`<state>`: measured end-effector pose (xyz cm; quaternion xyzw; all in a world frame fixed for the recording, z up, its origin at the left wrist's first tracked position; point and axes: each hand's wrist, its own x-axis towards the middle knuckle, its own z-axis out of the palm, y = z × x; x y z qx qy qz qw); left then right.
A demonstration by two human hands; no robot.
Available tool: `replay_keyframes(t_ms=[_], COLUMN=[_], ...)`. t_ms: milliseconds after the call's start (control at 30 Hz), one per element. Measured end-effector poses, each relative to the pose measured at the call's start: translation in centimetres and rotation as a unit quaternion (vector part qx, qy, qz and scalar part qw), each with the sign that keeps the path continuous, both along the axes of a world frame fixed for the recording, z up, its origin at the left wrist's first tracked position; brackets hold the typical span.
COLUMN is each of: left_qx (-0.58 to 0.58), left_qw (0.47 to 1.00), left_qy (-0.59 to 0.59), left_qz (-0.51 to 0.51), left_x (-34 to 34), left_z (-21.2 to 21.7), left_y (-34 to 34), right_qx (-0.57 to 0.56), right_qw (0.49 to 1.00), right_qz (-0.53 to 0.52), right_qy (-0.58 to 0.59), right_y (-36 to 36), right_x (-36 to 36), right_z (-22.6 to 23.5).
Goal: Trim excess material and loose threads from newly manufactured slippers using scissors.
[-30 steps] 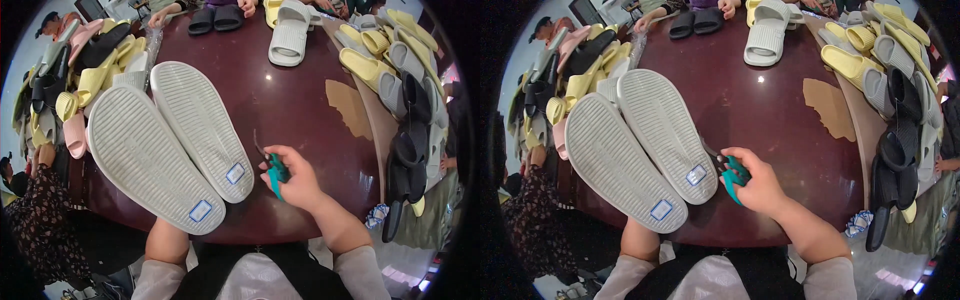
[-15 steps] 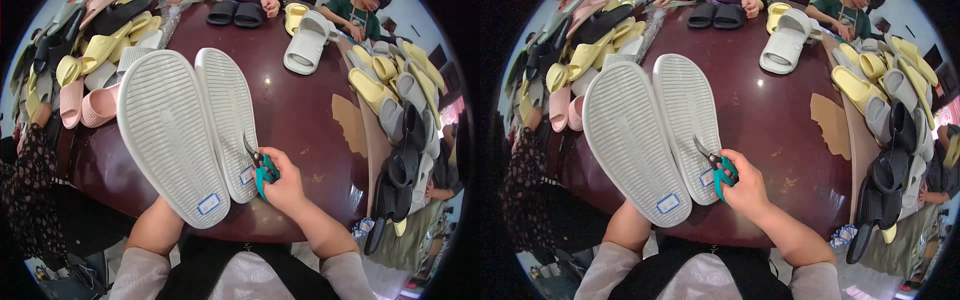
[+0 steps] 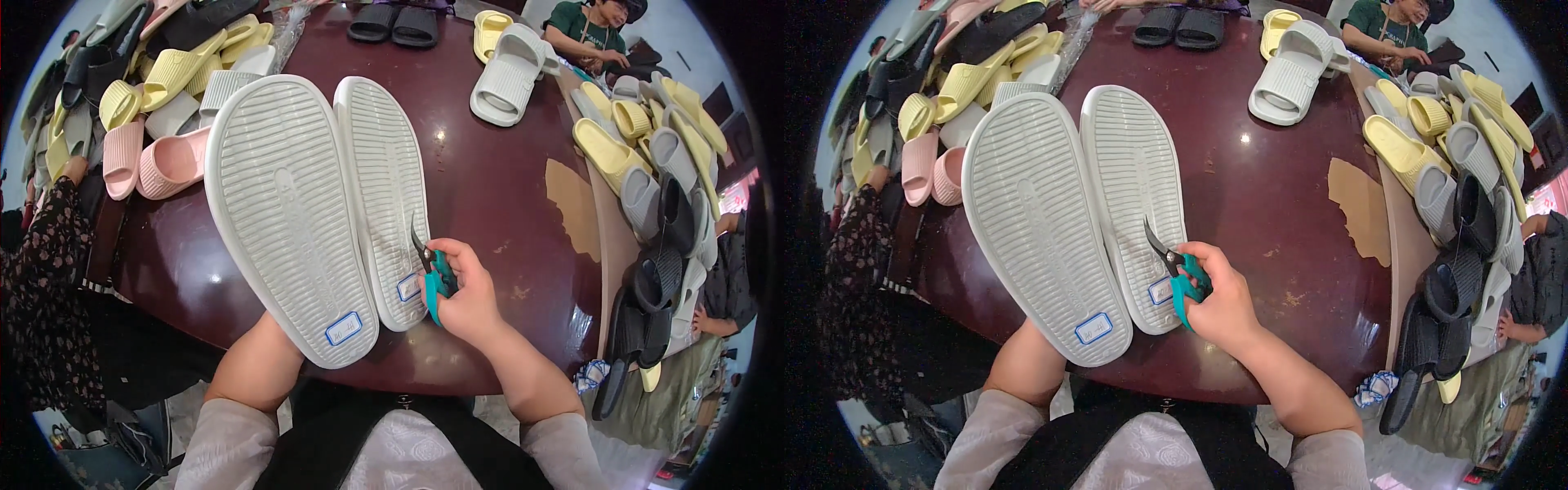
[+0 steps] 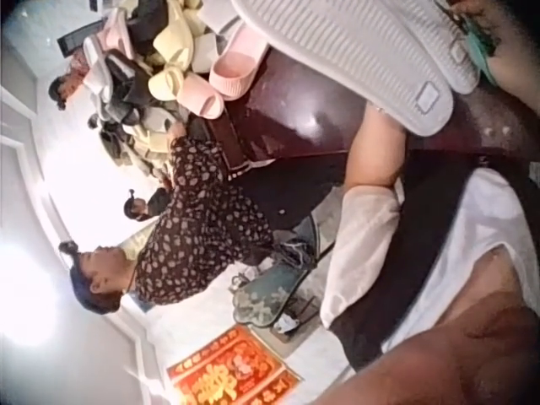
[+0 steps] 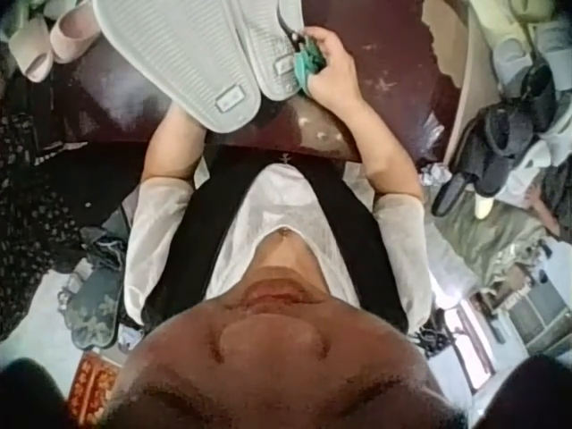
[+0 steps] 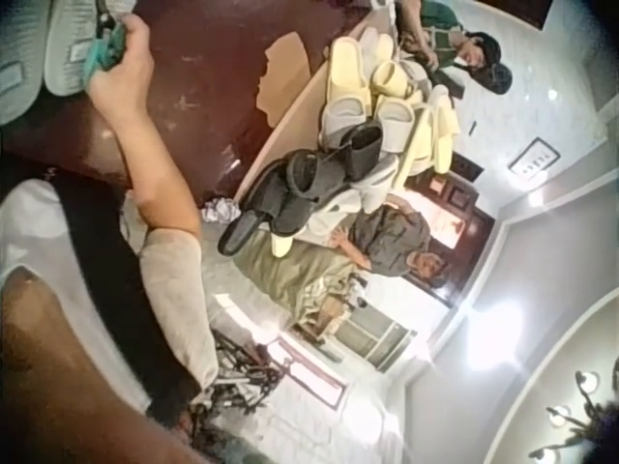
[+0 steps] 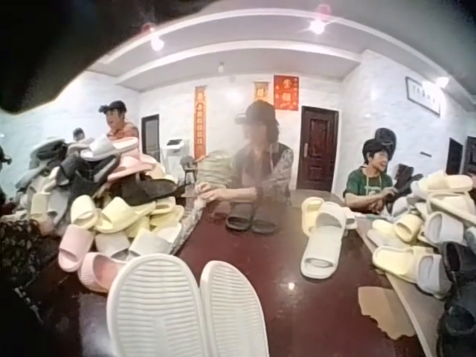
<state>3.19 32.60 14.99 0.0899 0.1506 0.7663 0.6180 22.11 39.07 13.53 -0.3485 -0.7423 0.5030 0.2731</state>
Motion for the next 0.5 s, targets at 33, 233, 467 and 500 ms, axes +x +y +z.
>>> replay_keyframes(t_ms=[33,233,467,500], left_qx=[0.005,0.03,0.055,0.058], left_qw=[1.0,0.999,0.997,0.996], left_qy=[-0.008,0.012,0.058,0.065], left_qz=[-0.003,0.0,0.01,0.01], left_x=[0.0,-0.3,-0.3,-0.3], left_z=[0.0,-0.1,-0.2,-0.1], left_y=[0.0,0.0,0.2,0.3], right_qx=[-0.011,-0.02,-0.043,-0.04], right_qw=[1.0,0.996,0.996,0.997], right_qz=[0.009,0.052,0.014,0.019], right_qy=[0.011,0.064,0.071,0.069], right_y=[-0.1,-0.1,0.3,0.2], right_x=[0.1,0.9,-0.1,-0.1], right_z=[0.0,-0.7,-1.3,-1.4])
